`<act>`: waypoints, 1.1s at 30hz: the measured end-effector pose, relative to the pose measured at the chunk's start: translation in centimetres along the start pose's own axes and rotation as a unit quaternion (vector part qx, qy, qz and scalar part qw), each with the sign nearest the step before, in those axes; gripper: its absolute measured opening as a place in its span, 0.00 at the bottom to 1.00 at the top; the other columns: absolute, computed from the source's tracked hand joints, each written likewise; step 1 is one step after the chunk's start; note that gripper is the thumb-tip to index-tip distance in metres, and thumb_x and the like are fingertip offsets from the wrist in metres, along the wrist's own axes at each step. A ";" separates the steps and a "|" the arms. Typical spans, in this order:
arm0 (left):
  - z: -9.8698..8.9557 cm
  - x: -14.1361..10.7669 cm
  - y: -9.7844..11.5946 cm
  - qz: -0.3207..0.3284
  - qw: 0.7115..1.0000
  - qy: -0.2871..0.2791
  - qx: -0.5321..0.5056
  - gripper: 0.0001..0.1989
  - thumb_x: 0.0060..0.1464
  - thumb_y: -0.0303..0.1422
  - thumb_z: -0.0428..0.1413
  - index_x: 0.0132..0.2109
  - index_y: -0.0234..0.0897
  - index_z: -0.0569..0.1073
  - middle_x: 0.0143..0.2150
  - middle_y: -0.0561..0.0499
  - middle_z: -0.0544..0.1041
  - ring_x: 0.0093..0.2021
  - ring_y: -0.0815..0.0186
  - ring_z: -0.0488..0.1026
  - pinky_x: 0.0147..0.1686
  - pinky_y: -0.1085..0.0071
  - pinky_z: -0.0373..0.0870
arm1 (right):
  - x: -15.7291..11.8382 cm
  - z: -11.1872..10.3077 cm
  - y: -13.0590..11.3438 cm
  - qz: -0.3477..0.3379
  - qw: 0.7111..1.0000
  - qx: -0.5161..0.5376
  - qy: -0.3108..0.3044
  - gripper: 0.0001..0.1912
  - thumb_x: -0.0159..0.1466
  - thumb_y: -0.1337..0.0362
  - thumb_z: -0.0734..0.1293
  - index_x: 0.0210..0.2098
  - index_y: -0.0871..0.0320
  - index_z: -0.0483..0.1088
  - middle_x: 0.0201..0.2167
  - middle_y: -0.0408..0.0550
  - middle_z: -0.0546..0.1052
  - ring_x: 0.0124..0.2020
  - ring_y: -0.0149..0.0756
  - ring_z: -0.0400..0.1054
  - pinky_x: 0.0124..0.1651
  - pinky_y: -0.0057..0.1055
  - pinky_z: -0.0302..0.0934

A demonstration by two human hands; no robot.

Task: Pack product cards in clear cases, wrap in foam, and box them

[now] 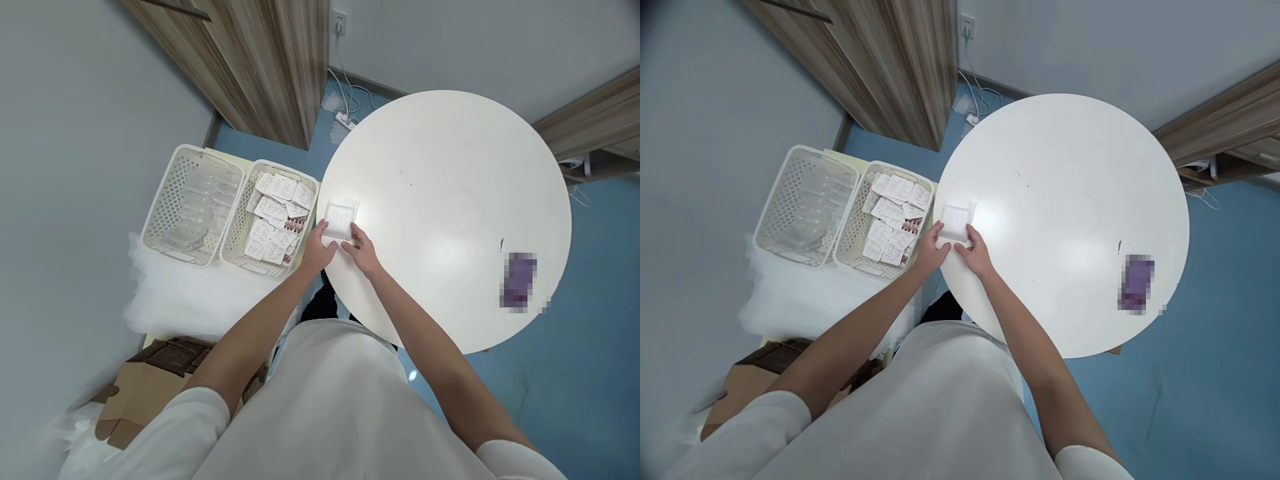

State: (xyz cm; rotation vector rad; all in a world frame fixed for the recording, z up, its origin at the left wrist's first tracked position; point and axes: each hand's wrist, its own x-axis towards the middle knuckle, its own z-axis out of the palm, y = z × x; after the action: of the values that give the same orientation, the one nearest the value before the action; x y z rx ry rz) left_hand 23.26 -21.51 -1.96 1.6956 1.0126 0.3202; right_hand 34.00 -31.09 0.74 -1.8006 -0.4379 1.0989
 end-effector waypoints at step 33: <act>2.2 -22.7 2.9 -0.036 0.993 0.087 0.077 0.20 0.52 0.32 0.48 0.53 0.36 0.62 0.44 0.46 0.72 0.40 0.66 0.71 0.41 0.68 0.69 | -16.0 -7.6 4.7 -0.047 0.985 -0.049 -0.161 0.20 0.52 0.53 0.64 0.40 0.58 0.69 0.36 0.52 0.75 0.33 0.37 0.69 0.39 0.37 0.63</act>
State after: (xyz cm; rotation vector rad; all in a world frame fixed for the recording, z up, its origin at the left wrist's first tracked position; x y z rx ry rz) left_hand 12.38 -40.27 5.81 1.7869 1.2504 0.3551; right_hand 31.00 -48.49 5.70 -1.6705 -0.7730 1.3253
